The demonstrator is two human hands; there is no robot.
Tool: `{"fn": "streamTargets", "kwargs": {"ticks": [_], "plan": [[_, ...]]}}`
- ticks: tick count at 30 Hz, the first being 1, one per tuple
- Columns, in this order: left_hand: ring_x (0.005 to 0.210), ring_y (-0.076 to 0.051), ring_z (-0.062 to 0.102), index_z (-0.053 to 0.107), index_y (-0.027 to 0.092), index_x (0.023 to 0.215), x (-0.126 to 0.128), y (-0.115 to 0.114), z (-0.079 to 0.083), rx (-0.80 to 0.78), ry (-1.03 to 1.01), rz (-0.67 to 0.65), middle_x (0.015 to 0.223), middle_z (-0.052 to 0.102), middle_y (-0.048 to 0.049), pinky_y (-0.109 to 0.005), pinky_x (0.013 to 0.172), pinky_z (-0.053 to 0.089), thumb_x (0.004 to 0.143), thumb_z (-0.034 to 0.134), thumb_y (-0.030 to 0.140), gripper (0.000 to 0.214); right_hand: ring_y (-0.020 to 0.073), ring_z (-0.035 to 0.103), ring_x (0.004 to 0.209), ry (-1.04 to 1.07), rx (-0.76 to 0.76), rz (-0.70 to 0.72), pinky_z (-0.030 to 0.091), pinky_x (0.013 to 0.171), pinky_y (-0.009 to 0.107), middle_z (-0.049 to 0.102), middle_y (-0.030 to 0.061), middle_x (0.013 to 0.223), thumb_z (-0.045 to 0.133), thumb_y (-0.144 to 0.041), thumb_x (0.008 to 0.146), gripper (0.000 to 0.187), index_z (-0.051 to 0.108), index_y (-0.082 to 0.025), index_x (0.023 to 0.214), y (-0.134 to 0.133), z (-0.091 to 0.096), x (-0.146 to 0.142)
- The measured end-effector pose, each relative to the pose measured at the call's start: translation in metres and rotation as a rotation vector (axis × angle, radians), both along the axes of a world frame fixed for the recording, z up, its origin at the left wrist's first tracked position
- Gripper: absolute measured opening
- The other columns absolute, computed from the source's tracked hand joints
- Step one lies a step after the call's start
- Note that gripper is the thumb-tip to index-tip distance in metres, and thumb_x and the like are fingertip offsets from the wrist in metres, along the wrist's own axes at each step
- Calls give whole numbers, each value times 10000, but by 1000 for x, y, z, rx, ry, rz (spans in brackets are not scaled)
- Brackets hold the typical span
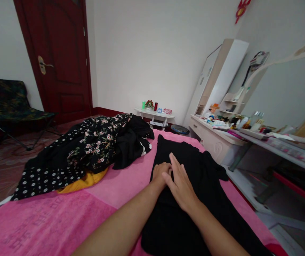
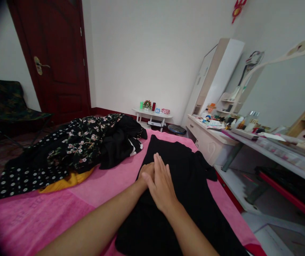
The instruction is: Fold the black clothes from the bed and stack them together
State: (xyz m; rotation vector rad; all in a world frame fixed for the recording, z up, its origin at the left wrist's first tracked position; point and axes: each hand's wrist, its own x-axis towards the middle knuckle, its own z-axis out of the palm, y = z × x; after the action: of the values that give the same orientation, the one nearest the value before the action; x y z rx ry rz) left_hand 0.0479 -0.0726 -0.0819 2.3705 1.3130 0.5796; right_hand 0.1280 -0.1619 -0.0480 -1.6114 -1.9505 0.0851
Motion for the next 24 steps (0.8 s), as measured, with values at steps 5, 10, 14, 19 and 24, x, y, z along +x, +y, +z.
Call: {"fn": "streamTargets", "kwargs": {"ticks": [5,10,14,19,24], "plan": [[992,-169,604,654,282,975,-1,-4,-2,69,-75,60,1021,663,3,-303,875,411,918,438,232,229,262,114,1436,-236,-312,-39,123,1147,535,160,112,1552,346,-597,896,759,170,-172,1499,-26,-37,31],[995,-192,564,645,246,1007,0,-9,-2,112,-94,81,1037,610,-43,-318,864,405,907,472,250,200,267,102,1437,-245,-360,15,141,1152,509,119,130,1553,372,-626,877,811,192,-128,1490,-52,-28,37],[1045,-248,492,621,219,1087,5,-14,-3,263,-50,67,1085,557,-80,-373,873,393,892,507,382,278,300,304,1378,-128,-335,101,263,1120,463,331,145,1492,520,-590,826,727,435,-148,1398,-78,-8,39],[1060,-267,458,613,220,1122,11,-18,-3,313,-2,-24,1109,545,-96,-404,880,373,904,473,361,296,210,668,805,244,-201,-71,504,786,327,720,77,847,381,-465,920,449,710,-186,797,-53,2,110],[1061,-270,453,615,233,1131,11,-15,-3,284,-22,-27,1134,541,-94,-405,870,377,900,463,353,301,183,639,644,275,-100,-701,498,620,285,691,53,757,609,-319,736,242,655,-167,919,10,-3,226]]}}
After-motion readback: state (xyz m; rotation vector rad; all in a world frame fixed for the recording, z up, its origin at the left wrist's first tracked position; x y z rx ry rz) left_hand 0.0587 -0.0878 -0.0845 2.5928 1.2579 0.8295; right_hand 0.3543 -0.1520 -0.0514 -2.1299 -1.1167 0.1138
